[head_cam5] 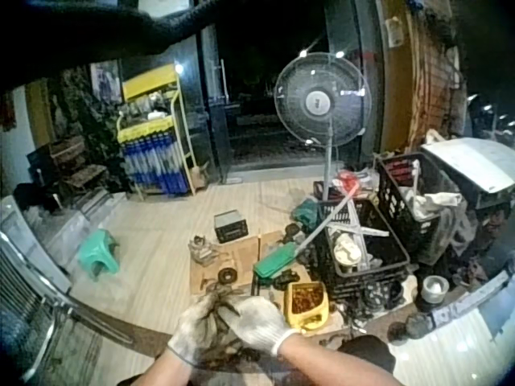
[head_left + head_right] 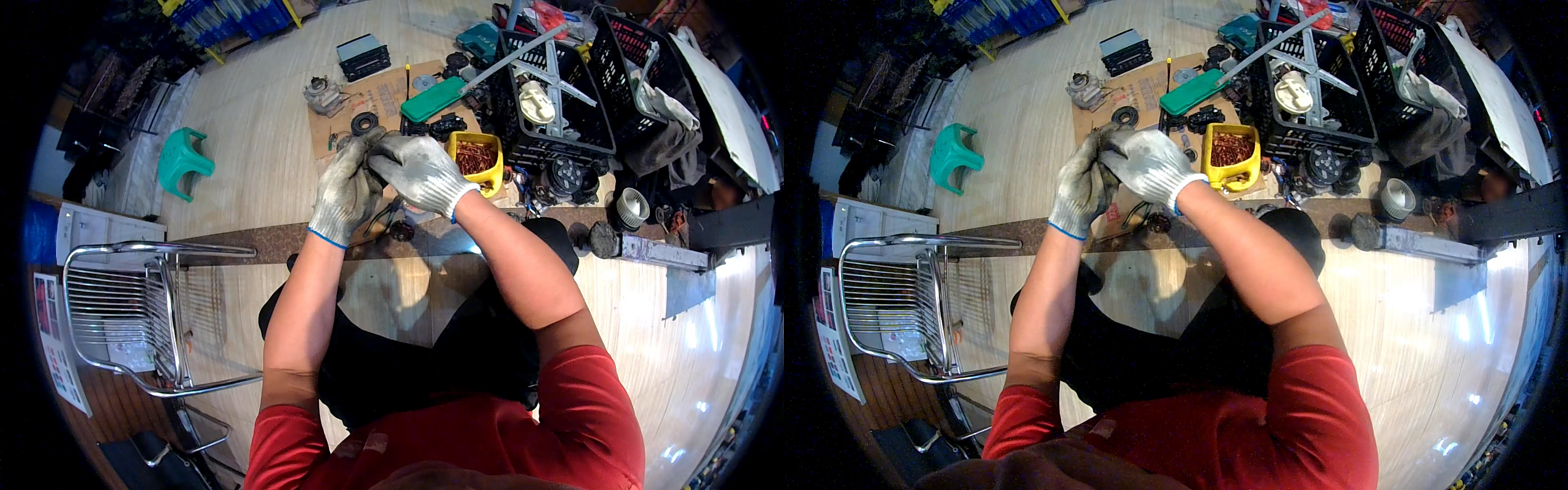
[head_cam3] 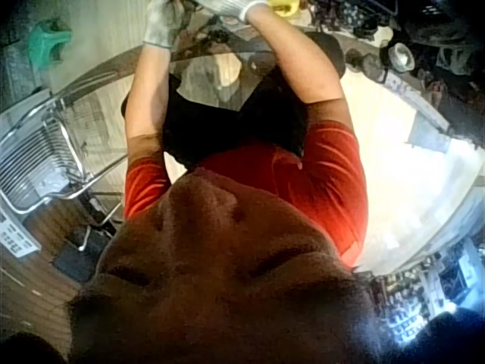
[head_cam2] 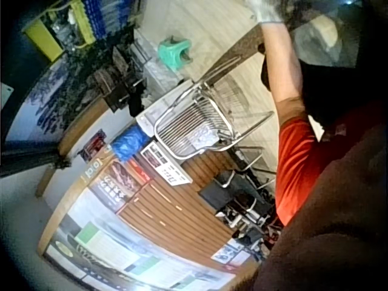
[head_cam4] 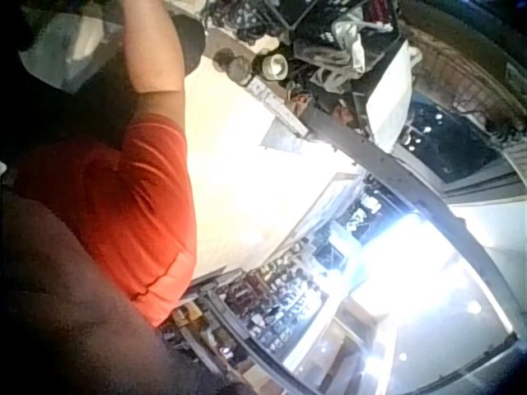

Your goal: The person cleans and handles various mechanical components, including a stator and small metal pieces, at a low workbench.

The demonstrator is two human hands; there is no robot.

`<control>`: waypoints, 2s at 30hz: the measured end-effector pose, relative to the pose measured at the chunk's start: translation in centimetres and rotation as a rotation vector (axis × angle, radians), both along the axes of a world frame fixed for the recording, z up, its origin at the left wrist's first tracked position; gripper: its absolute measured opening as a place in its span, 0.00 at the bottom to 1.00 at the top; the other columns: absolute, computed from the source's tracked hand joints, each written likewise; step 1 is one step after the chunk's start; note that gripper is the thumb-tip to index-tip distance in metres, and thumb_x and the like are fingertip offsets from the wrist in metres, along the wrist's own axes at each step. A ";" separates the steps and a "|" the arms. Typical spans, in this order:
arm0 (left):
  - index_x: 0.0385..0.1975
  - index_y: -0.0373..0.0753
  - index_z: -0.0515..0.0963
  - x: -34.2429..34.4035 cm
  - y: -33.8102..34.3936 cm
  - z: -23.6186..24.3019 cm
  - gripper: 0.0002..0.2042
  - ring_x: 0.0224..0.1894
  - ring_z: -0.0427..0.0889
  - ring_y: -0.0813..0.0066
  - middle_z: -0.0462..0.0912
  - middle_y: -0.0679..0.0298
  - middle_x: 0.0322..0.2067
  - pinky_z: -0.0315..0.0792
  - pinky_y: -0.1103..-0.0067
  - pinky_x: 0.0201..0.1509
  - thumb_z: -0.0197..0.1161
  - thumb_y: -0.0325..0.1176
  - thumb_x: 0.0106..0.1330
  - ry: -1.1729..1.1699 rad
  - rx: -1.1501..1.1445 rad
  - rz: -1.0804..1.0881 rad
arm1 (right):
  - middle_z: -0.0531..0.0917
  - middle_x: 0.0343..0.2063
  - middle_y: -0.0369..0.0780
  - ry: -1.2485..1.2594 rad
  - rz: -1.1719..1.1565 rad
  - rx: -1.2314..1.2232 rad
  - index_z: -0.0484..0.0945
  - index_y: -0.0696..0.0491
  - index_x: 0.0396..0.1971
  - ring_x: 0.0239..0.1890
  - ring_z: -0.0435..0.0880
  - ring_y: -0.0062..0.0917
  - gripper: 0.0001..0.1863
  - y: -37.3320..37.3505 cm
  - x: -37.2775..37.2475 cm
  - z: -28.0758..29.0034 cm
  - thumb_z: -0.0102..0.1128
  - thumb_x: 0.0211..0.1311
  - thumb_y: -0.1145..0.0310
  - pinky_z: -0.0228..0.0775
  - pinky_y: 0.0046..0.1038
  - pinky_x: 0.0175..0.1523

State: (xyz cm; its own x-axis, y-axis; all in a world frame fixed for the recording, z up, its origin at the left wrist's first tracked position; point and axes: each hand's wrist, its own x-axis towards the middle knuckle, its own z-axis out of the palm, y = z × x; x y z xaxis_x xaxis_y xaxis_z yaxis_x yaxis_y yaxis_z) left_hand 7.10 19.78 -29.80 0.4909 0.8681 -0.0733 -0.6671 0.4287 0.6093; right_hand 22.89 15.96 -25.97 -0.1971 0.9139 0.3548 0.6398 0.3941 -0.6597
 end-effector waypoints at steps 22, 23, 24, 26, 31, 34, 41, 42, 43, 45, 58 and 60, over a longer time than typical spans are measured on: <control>0.50 0.32 0.72 -0.7 0.9 1.1 0.12 0.51 0.80 0.49 0.79 0.46 0.50 0.75 0.59 0.56 0.48 0.33 0.74 0.185 0.034 0.238 | 0.82 0.34 0.49 -0.129 -0.117 0.053 0.79 0.56 0.39 0.38 0.82 0.44 0.15 -0.7 -1.2 -1.0 0.52 0.66 0.60 0.74 0.40 0.43; 0.48 0.33 0.72 -0.9 1.1 1.0 0.12 0.52 0.79 0.46 0.79 0.45 0.50 0.74 0.56 0.57 0.48 0.33 0.75 0.121 0.020 0.262 | 0.83 0.34 0.49 -0.119 -0.127 0.058 0.79 0.56 0.37 0.38 0.82 0.45 0.14 -0.8 -1.3 -0.9 0.52 0.66 0.60 0.74 0.41 0.43; 0.49 0.33 0.72 -1.0 1.2 0.8 0.12 0.52 0.79 0.46 0.79 0.45 0.50 0.74 0.56 0.57 0.48 0.33 0.75 0.120 0.016 0.271 | 0.83 0.34 0.49 -0.130 -0.123 0.062 0.79 0.56 0.38 0.38 0.82 0.45 0.14 -0.9 -1.5 -0.8 0.52 0.67 0.60 0.74 0.41 0.42; 0.49 0.33 0.72 -1.0 1.2 0.9 0.12 0.53 0.79 0.47 0.79 0.45 0.51 0.74 0.57 0.58 0.48 0.34 0.75 0.117 0.009 0.284 | 0.83 0.35 0.49 -0.154 -0.118 0.071 0.79 0.56 0.38 0.38 0.82 0.45 0.14 -1.0 -1.7 -0.6 0.52 0.67 0.60 0.74 0.41 0.42; 0.47 0.33 0.73 -1.3 1.0 1.3 0.12 0.51 0.80 0.49 0.80 0.46 0.48 0.76 0.58 0.56 0.48 0.34 0.75 0.124 -0.017 0.274 | 0.82 0.34 0.49 -0.018 -0.175 0.039 0.79 0.56 0.40 0.40 0.81 0.45 0.14 -0.7 -1.6 -0.5 0.52 0.67 0.60 0.73 0.40 0.43; 0.47 0.32 0.73 -1.5 1.1 1.2 0.12 0.50 0.81 0.48 0.81 0.47 0.47 0.76 0.58 0.55 0.48 0.34 0.75 0.126 -0.037 0.289 | 0.82 0.35 0.49 0.021 -0.177 0.024 0.79 0.55 0.39 0.40 0.81 0.45 0.14 -0.3 -1.4 -0.7 0.53 0.66 0.60 0.73 0.40 0.44; 0.48 0.32 0.72 -1.4 1.3 1.0 0.13 0.50 0.81 0.46 0.80 0.45 0.47 0.76 0.57 0.56 0.47 0.35 0.75 0.131 0.034 0.292 | 0.83 0.35 0.50 -0.133 -0.105 -0.068 0.79 0.55 0.40 0.37 0.82 0.46 0.15 -1.0 -2.6 -1.0 0.53 0.66 0.58 0.74 0.41 0.41; 0.50 0.30 0.72 -1.5 1.3 0.8 0.14 0.49 0.81 0.49 0.81 0.45 0.47 0.76 0.59 0.56 0.48 0.34 0.75 0.117 0.028 0.287 | 0.83 0.35 0.50 -0.148 -0.088 -0.055 0.79 0.54 0.40 0.37 0.82 0.46 0.15 -1.1 -2.6 -1.1 0.53 0.66 0.58 0.74 0.42 0.41; 0.51 0.29 0.71 -1.4 1.2 1.0 0.15 0.48 0.82 0.51 0.81 0.46 0.46 0.76 0.61 0.56 0.48 0.34 0.75 0.104 0.022 0.284 | 0.83 0.34 0.50 -0.136 -0.086 -0.052 0.79 0.54 0.40 0.36 0.82 0.47 0.16 -1.2 -2.6 -0.7 0.52 0.66 0.58 0.74 0.43 0.40; 0.53 0.28 0.71 -1.3 1.1 1.0 0.16 0.47 0.82 0.53 0.81 0.47 0.46 0.76 0.63 0.55 0.49 0.34 0.74 0.087 0.029 0.276 | 0.83 0.34 0.50 -0.128 -0.063 -0.007 0.79 0.54 0.40 0.35 0.82 0.47 0.16 -1.0 -2.4 -1.1 0.52 0.66 0.58 0.74 0.43 0.40; 0.48 0.33 0.71 -2.0 1.3 2.8 0.13 0.47 0.79 0.48 0.80 0.50 0.39 0.75 0.54 0.53 0.47 0.36 0.75 0.001 -0.061 0.318 | 0.83 0.33 0.50 -0.178 -0.018 -0.094 0.80 0.53 0.42 0.36 0.82 0.47 0.16 -0.6 -1.7 -2.3 0.51 0.66 0.58 0.74 0.44 0.40; 0.46 0.33 0.72 -2.6 1.2 3.2 0.12 0.46 0.79 0.49 0.79 0.51 0.38 0.76 0.55 0.52 0.47 0.36 0.75 -0.031 -0.079 0.313 | 0.83 0.32 0.49 -0.200 -0.038 -0.178 0.80 0.52 0.42 0.36 0.82 0.47 0.16 -0.5 -1.5 -2.0 0.51 0.66 0.58 0.73 0.44 0.41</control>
State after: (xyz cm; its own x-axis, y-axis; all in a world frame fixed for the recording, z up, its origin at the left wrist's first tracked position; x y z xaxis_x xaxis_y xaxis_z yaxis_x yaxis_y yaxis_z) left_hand 4.54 20.94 -26.63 0.2042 0.9696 -0.1351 -0.7918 0.2447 0.5596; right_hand 21.40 15.47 -27.98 -0.2113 0.9665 0.1456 0.7763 0.2564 -0.5758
